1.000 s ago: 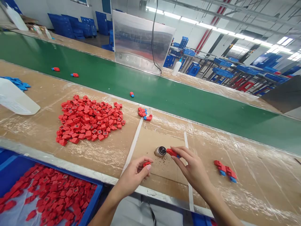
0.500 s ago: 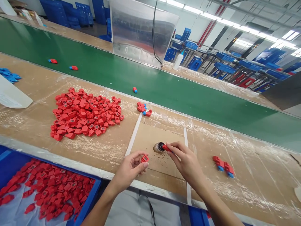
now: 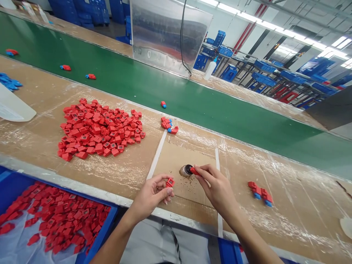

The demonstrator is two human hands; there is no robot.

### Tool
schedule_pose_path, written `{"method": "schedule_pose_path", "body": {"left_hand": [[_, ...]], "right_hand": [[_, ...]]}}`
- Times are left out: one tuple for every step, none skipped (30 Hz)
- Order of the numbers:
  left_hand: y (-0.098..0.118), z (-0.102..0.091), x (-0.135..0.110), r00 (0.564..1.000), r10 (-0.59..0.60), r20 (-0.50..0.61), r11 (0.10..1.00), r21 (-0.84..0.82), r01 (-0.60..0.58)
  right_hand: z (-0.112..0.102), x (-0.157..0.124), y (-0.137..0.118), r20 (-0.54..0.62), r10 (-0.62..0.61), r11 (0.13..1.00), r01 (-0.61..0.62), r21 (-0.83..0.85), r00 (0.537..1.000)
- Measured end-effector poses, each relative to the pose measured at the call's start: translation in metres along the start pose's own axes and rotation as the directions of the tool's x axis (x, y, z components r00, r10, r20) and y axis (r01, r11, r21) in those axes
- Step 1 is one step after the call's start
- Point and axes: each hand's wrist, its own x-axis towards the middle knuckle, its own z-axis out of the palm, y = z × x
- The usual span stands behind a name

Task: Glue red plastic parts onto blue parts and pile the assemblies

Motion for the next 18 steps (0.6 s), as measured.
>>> {"method": "schedule_pose_path", "body": {"left_hand": [[0.0000,0.0000,-0.0001,1.000,-0.001,0.002,1.000,0.007,0.001],[0.0000,-0.0001,-0.0001,1.000,-0.003,0.003,1.000,0.013,0.003],[0.0001,-0.0001,-0.0001,1.000,-0.006,0.004,1.000,0.019,0.006],[0.0004,-0.0001,-0.0001,1.000,-0.011,0.005,1.000,0.025,0.011],[0.0008,0.0000,-0.0001,1.000,-0.015,0.008,0.999,0.030,0.015],[0.0013,0.0001,-0.0002,1.000,-0.017,0.009,0.999,0.032,0.017],[0.0017,0.0002,-0.0004,1.000,-0.018,0.011,0.999,0.031,0.017],[0.0020,0.0004,-0.0006,1.000,-0.016,0.011,1.000,0.027,0.015],[0.0021,0.0005,-0.0008,1.000,-0.012,0.013,1.000,0.021,0.012],[0.0019,0.0005,-0.0011,1.000,-0.008,0.014,1.000,0.015,0.008],[0.0014,0.0006,-0.0013,1.000,-0.005,0.016,1.000,0.011,0.004],[0.0008,0.0006,-0.0014,1.000,-0.003,0.018,1.000,0.007,0.003],[0.0001,0.0006,-0.0015,1.000,-0.003,0.019,1.000,0.005,0.003],[-0.0006,0.0006,-0.0015,1.000,-0.003,0.018,1.000,0.001,0.003],[-0.0012,0.0006,-0.0015,1.000,-0.004,0.019,1.000,-0.002,0.004],[-0.0015,0.0006,-0.0016,1.000,-0.007,0.021,1.000,-0.006,0.007],[-0.0016,0.0005,-0.0017,1.000,-0.011,0.025,1.000,-0.009,0.011],[-0.0014,0.0006,-0.0018,0.999,-0.017,0.032,1.000,-0.011,0.017]], "right_hand": [[0.0000,0.0000,-0.0005,-0.004,0.002,1.000,-0.002,-0.008,1.000],[-0.0003,0.0000,-0.0010,-0.004,0.002,1.000,-0.002,-0.012,1.000],[-0.0007,0.0002,-0.0015,-0.001,0.000,1.000,0.000,-0.010,1.000],[-0.0013,0.0006,-0.0021,0.004,-0.002,1.000,0.002,-0.006,1.000],[-0.0018,0.0011,-0.0026,0.011,-0.005,1.000,0.005,0.000,1.000],[-0.0023,0.0017,-0.0030,0.020,-0.007,1.000,0.007,0.005,1.000],[-0.0026,0.0024,-0.0032,0.026,-0.008,1.000,0.008,0.008,1.000],[-0.0027,0.0029,-0.0031,0.027,-0.009,1.000,0.008,0.011,1.000],[-0.0026,0.0032,-0.0028,0.027,-0.007,1.000,0.007,0.013,1.000],[-0.0024,0.0031,-0.0022,0.027,-0.004,1.000,0.004,0.014,1.000],[-0.0022,0.0027,-0.0014,0.027,0.002,1.000,-0.002,0.017,1.000],[-0.0022,0.0021,-0.0005,0.025,0.013,1.000,-0.013,0.019,1.000],[-0.0025,0.0013,0.0001,0.018,0.029,0.999,-0.030,0.023,0.999],[-0.0032,0.0005,0.0001,0.003,0.051,0.998,-0.051,0.031,0.999],[-0.0042,-0.0004,-0.0006,-0.021,0.075,0.996,-0.074,0.045,0.997],[-0.0054,-0.0011,-0.0023,-0.051,0.100,0.993,-0.096,0.068,0.994],[-0.0068,-0.0018,-0.0052,-0.076,0.123,0.988,-0.115,0.100,0.990],[-0.0081,-0.0025,-0.0092,-0.093,0.138,0.983,-0.125,0.135,0.986]]}}
